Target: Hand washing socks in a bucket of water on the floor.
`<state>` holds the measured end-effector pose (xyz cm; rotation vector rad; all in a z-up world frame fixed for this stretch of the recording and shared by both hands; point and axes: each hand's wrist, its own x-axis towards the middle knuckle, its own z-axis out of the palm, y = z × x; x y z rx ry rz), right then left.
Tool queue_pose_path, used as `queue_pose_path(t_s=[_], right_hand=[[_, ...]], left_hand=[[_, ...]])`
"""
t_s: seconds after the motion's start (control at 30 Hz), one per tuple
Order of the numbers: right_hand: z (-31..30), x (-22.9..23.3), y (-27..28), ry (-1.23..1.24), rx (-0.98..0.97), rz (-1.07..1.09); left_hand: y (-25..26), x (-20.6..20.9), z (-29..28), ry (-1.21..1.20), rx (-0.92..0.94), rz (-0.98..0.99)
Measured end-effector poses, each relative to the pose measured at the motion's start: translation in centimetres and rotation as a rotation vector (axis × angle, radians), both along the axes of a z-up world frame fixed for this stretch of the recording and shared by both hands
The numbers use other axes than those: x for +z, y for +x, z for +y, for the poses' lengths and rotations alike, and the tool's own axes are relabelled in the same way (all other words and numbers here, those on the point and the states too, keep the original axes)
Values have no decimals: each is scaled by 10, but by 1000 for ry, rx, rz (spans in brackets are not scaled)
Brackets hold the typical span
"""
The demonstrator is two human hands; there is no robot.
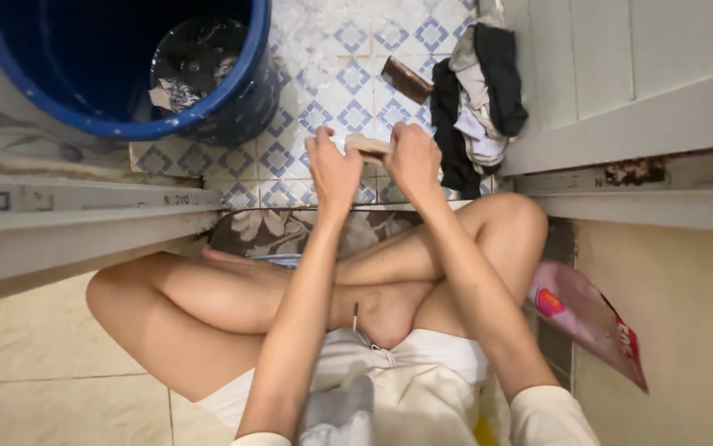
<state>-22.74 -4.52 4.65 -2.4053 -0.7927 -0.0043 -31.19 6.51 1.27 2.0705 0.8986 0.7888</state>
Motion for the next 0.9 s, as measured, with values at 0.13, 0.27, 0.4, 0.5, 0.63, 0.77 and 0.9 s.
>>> queue_pose_path(t_s=[0.13, 0.27, 0.4, 0.5, 0.63, 0.77, 0.9], right_hand=[[-1, -7, -15, 311, 246, 83], [-7, -77, -13, 70, 101, 267], [-1, -59, -32, 18, 36, 283], [-2, -57, -34, 228, 157, 185], [0, -84, -36, 233, 234, 289], [2, -90, -36, 126, 47, 439], [4, -88, -36, 151, -18, 299]], left_hand=[[-5, -8, -22, -214, -155, -108], [-16, -37, -25, -168, -100, 124], [-31, -58, -19, -92, -11, 190], [-34, -57, -10, -52, 33, 115], [-35, -97, -13, -137, -10, 23], [-29, -80, -27, -196, -3, 158], [-22, -65, -31, -169, 38, 183]])
